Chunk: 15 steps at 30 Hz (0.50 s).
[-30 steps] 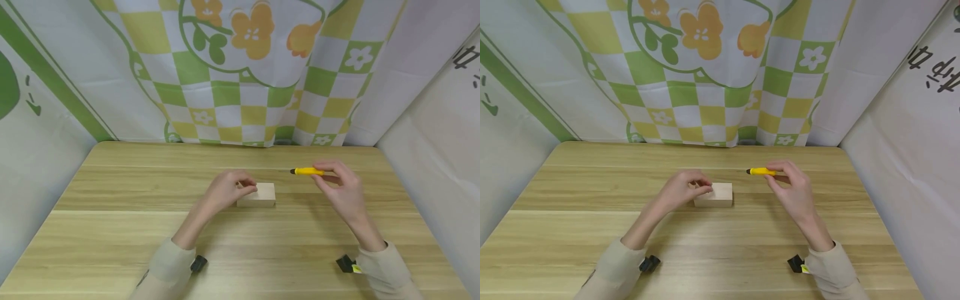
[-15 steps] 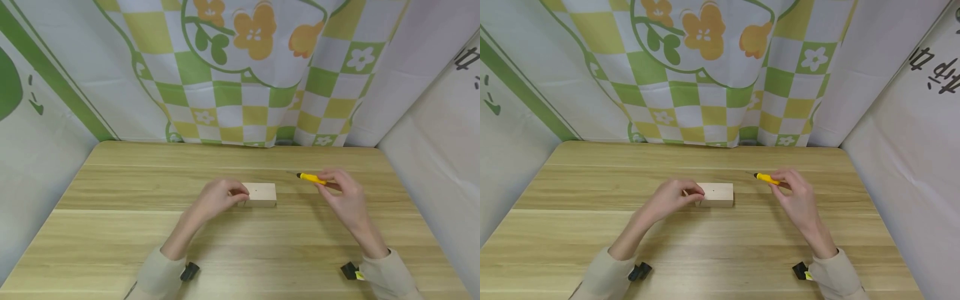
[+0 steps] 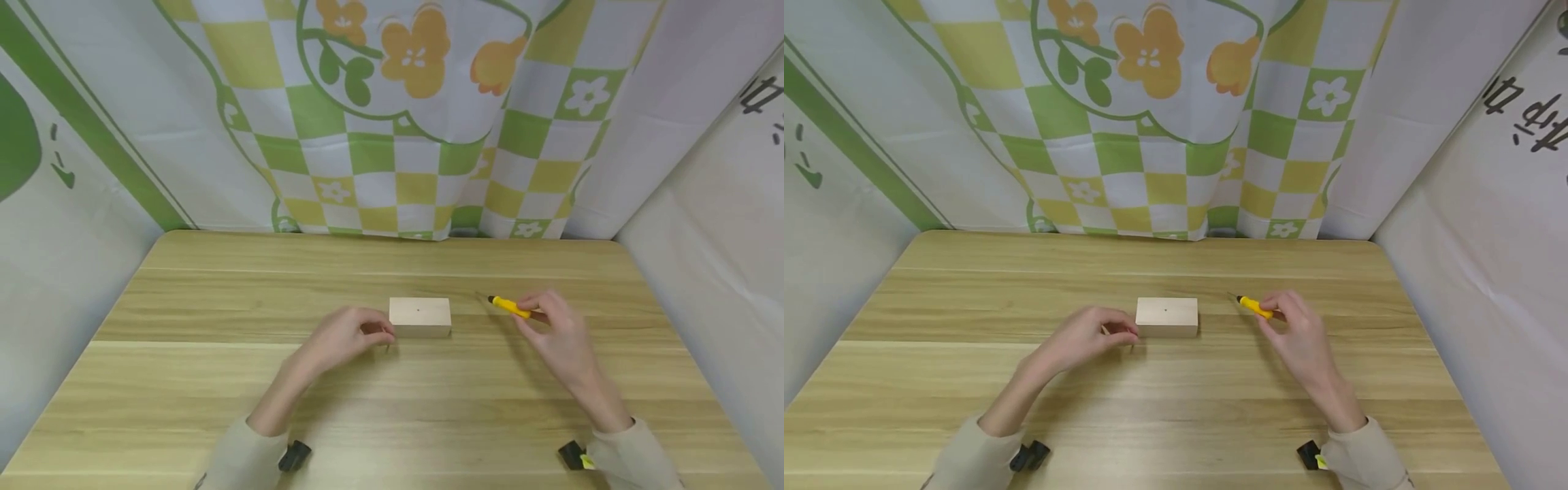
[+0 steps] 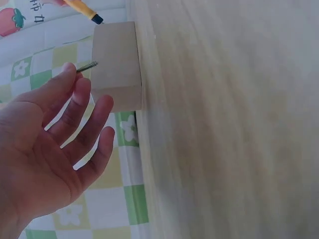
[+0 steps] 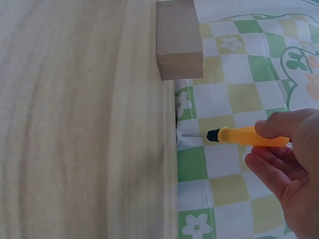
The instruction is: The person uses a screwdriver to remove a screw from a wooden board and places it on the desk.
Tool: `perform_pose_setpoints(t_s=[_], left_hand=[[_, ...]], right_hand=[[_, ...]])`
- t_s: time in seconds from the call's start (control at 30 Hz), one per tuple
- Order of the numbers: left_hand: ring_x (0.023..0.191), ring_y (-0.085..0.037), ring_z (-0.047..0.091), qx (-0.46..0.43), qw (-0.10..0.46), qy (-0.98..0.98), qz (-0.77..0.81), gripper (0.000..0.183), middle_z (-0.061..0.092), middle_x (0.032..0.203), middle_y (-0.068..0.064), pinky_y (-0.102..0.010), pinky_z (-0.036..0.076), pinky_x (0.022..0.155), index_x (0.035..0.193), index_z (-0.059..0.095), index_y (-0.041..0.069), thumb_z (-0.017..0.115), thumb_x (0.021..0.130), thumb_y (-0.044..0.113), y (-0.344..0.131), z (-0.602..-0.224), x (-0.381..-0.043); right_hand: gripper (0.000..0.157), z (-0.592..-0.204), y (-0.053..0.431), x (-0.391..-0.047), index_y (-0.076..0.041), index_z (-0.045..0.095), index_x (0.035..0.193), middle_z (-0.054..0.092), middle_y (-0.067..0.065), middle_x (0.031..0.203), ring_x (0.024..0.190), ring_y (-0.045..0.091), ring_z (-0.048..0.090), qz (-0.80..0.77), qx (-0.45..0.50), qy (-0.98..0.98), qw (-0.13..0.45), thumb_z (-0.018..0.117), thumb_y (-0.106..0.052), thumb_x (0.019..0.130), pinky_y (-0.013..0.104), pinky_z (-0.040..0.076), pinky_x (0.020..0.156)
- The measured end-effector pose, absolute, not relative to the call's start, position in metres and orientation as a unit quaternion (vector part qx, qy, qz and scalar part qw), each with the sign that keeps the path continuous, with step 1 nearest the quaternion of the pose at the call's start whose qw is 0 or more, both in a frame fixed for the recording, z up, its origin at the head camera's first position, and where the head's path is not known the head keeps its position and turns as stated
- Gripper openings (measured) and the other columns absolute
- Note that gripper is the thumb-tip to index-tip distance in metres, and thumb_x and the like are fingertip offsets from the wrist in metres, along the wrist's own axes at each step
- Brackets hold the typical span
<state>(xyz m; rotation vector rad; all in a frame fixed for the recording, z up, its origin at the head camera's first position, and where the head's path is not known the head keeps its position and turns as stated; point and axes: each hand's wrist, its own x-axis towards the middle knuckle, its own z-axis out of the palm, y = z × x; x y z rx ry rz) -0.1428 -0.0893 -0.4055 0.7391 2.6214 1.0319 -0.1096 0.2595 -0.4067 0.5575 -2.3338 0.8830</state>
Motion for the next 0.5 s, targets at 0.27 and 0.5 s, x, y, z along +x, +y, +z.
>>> perform_pose_setpoints(t_s=[0.27, 0.5], left_hand=[[0.083, -0.009, 0.064, 0.238, 0.152, 0.864, 0.418, 0.016, 0.071, 0.087, 0.016, -0.026, 0.053, 0.073, 0.102, 0.077, 0.020, 0.071, 0.092, 0.031, -0.096, -0.411, -0.144], [0.076, -0.011, 0.061, 0.244, 0.190, 0.846, 0.435, 0.014, 0.074, 0.094, 0.011, -0.022, 0.050, 0.064, 0.100, 0.079, 0.019, 0.073, 0.091, 0.027, -0.100, -0.418, -0.144]], right_hand=[[0.035, -0.414, 0.259, -0.107, 0.002, 0.062, 0.089, 0.065, 0.009, 0.095, 0.085, 0.019, 0.065, 0.313, 0.202, -0.885, 0.279, 0.080, 0.021, 0.065, 0.004, 0.050, 0.079], [0.036, -0.419, 0.259, -0.105, 0.000, 0.062, 0.088, 0.065, 0.009, 0.093, 0.084, 0.019, 0.065, 0.302, 0.189, -0.897, 0.261, 0.082, 0.019, 0.065, 0.000, 0.047, 0.080]])
